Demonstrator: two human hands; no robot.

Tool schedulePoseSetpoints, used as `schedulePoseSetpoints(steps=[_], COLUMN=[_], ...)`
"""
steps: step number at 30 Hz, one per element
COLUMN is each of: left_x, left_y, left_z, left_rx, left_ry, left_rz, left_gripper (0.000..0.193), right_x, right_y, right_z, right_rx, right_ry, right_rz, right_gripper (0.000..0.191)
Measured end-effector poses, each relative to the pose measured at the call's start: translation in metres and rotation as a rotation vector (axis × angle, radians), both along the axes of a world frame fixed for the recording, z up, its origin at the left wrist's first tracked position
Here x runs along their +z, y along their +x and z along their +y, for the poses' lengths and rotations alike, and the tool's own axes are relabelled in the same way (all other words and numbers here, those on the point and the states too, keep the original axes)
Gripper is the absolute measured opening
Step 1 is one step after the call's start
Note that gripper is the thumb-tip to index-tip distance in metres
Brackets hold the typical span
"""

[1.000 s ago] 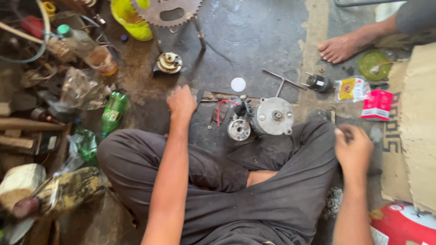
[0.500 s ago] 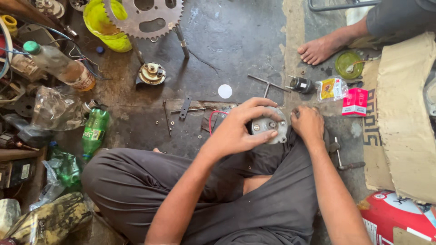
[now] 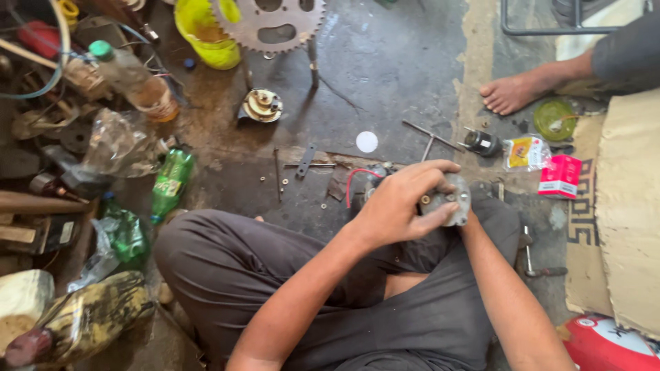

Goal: The person sits cross-legged on the workshop floor repairing a small starter motor. They hold the motor housing, use a T-handle wrench on its fasteners, tap and drive components with a hammer, handle small bolts and a metal plate, and reposition the motor repeatedly while working on it by hand.

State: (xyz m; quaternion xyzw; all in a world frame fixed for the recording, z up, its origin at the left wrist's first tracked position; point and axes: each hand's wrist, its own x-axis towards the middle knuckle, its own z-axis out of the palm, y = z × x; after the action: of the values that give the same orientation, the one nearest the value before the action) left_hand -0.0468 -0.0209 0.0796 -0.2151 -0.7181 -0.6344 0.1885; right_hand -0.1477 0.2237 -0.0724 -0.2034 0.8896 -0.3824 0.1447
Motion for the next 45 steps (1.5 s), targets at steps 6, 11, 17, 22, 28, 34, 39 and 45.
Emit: schedulePoseSetpoints(steps=[6,11,17,22,28,34,39,45], left_x=[0.0,-0.012,-0.029,-0.033,-0.031,-0.029,-0.027,-0.014], left_y=[0.011,0.013,0.015,0.012,0.004,-0.007,-0.013,-0.006], left_z=[0.001,0.01,0.009,0.004,-0.005,-0.009,-0.01,-0.009], left_rx=[0.18,0.243,0.203,0.188,0.131,0.044,0.008,-0.028], left_ry=[-0.287,-0.264,-0.218,-0.234,-0.193,-0.139,-0.061,-0.099], left_rz=[0.135,0.101,0.053,0.063,-0.01,0.006,0.044,-0.097], left_gripper=[0.073,0.062,0.057,0.056,0.055,0.06,0.067,0.07], right_x=[0.014,0.025,0.018,-0.002,-0.025,-0.031,0.034,0.21], right_y=[0.033,0.004,-0.101,-0.102,-0.09,-0.089,-0.096,-0.044], right_z=[-0.034,-0.066,-0.137,-0.214,-0.27,-0.269,-0.197,-0.069], right_rx=[-0.013,-0.159,0.177,0.989,1.303,1.35,0.795,0.303], right_ry=[-0.554,-0.52,-0.092,0.149,0.107,0.369,0.05,-0.241], right_rz=[-0.209,-0.308,-0.254,0.021,0.482,0.454,0.122,-0.269], right_gripper=[0.027,0.024,0.019,0.026,0.061,0.016,0.024,0.022])
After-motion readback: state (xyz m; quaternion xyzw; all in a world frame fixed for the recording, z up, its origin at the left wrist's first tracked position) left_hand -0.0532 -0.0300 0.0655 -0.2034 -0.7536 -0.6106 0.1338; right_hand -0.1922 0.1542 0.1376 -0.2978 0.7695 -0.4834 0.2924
